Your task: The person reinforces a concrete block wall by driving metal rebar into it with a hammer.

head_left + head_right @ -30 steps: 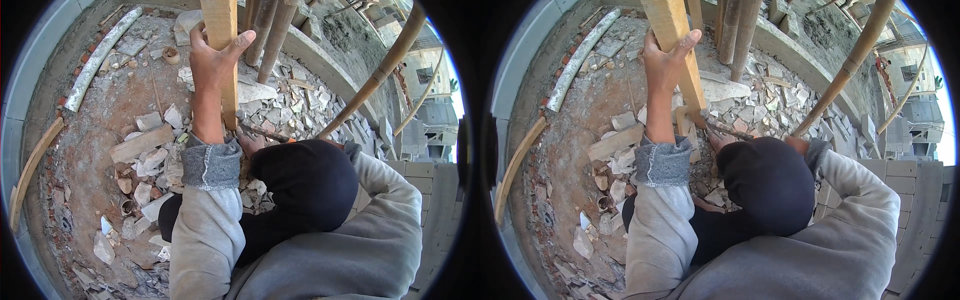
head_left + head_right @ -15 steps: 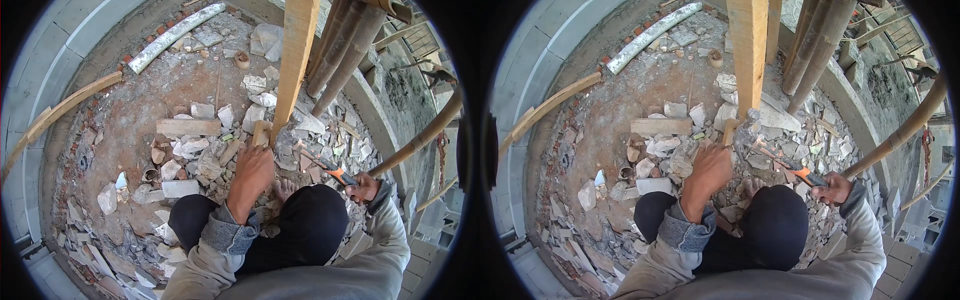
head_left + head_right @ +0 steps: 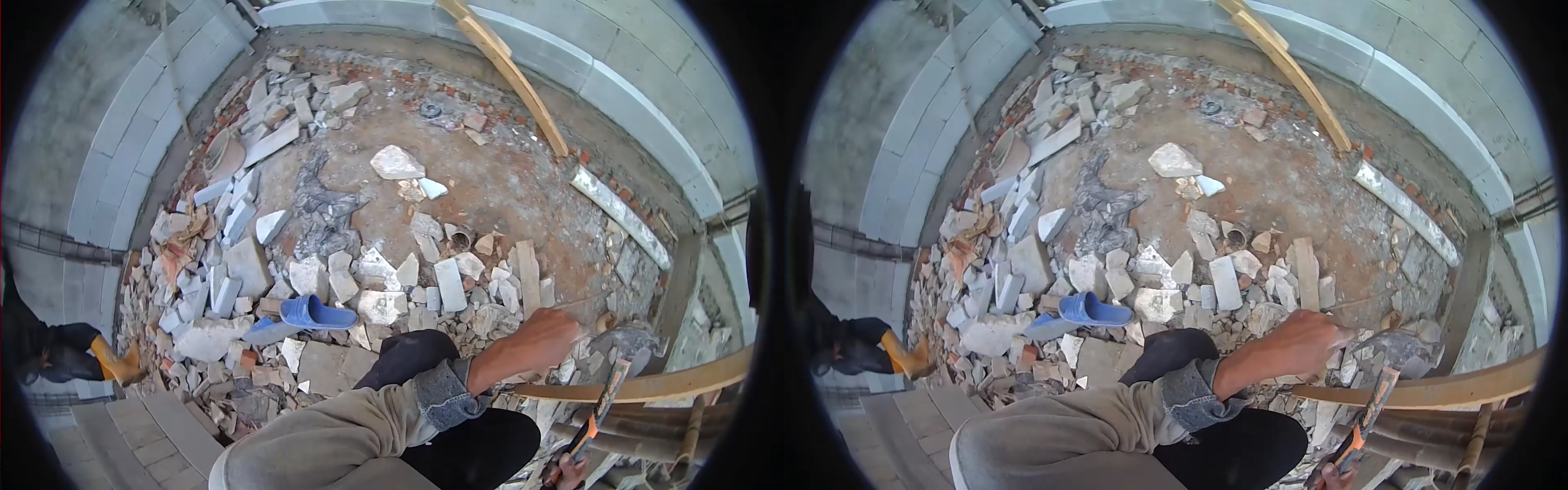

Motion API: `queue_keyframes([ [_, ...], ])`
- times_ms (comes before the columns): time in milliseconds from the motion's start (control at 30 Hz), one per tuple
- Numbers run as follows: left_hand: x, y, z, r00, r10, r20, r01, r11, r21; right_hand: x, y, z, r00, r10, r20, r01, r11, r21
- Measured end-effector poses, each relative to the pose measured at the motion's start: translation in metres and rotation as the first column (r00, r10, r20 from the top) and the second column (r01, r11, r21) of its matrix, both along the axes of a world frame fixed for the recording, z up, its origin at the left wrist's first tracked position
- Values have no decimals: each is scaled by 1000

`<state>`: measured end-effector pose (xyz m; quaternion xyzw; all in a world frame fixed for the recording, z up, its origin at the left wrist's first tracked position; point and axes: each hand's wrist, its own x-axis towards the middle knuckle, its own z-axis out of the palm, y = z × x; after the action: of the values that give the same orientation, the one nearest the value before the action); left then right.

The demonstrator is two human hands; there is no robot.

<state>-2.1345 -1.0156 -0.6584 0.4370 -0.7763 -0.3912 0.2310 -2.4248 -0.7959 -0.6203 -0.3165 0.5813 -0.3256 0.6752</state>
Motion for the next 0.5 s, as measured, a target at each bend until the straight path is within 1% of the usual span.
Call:
queue_keyframes([
  [100,69,5,86,992,-73,-107,67,996,-58,28,-22,89,989,82,122,-98,986,137],
  [200,104,47,155,960,191,-207,-205,977,-52,68,-36,181,970,151,193,-192,957,219],
  [233,109,67,185,964,249,-94,-242,967,77,98,-42,218,962,217,168,-246,953,176],
  [300,102,118,240,985,143,-98,-130,984,124,115,-55,255,936,222,272,-289,927,239],
  [333,103,144,275,971,148,-188,-121,982,147,129,-64,275,922,220,319,-309,915,261],
  [367,112,166,291,975,203,-94,-190,973,133,142,-65,298,936,125,328,-225,931,286],
  [400,137,186,321,901,433,-26,-413,876,249,158,-71,333,953,99,286,-188,935,302],
  [433,173,209,349,780,622,63,-600,717,353,159,-75,347,967,159,197,-195,964,180],
  [467,204,238,342,587,809,22,-761,542,356,159,-79,352,972,208,106,-215,975,52],
  [500,234,275,332,381,917,121,-892,330,307,163,-79,364,968,250,22,-248,966,-69],
])
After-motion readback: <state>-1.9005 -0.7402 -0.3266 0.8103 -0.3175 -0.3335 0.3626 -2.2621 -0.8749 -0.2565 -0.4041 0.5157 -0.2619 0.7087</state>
